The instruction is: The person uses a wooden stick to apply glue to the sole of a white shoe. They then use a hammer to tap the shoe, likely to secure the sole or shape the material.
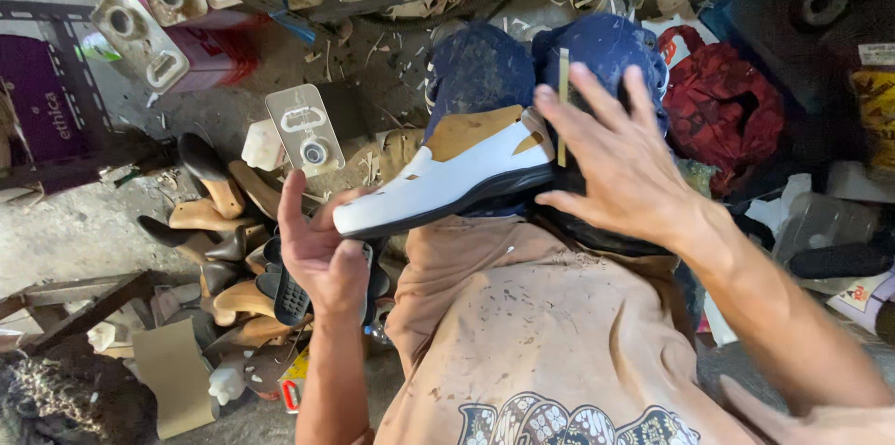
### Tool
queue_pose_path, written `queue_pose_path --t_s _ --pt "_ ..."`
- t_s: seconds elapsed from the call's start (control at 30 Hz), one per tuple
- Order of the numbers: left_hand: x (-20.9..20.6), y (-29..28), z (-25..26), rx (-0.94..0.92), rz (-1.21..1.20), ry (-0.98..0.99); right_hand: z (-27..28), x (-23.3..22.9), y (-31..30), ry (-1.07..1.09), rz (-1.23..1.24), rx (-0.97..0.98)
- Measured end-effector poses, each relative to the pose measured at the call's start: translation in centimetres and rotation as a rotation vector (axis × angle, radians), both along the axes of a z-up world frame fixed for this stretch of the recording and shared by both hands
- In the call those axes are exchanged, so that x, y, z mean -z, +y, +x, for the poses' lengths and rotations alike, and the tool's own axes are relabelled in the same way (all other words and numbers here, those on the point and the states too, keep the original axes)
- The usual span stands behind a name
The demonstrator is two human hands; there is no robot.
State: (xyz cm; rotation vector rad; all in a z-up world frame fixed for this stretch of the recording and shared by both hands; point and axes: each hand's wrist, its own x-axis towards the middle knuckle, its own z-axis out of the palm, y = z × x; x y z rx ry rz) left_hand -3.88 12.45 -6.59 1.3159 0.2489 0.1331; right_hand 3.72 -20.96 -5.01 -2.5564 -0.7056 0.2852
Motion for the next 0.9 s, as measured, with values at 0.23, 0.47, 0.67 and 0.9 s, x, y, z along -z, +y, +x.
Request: queue_pose_path --t_s 0.23,0.47,0.67,0.9 --pt "2.3 3.5 -1.4 0.123 -0.086 0.079 3.1 0.7 0.2 0.048 0.154 -0.23" --pt "0.8 1.0 -0.8 0.399 0.089 -0.074 4.0 -9.4 -2.0 0.262 0.435 -0.141" --pt "2.5 -4.3 4.2 0.679 0.599 -0.084 4.2 -13.9 -2.1 0.075 0.431 -0.184" --pt "-3.9 -6.8 4.7 0.594 0.59 -0.408 3.1 -13.2 0.8 0.041 0.367 -0.219"
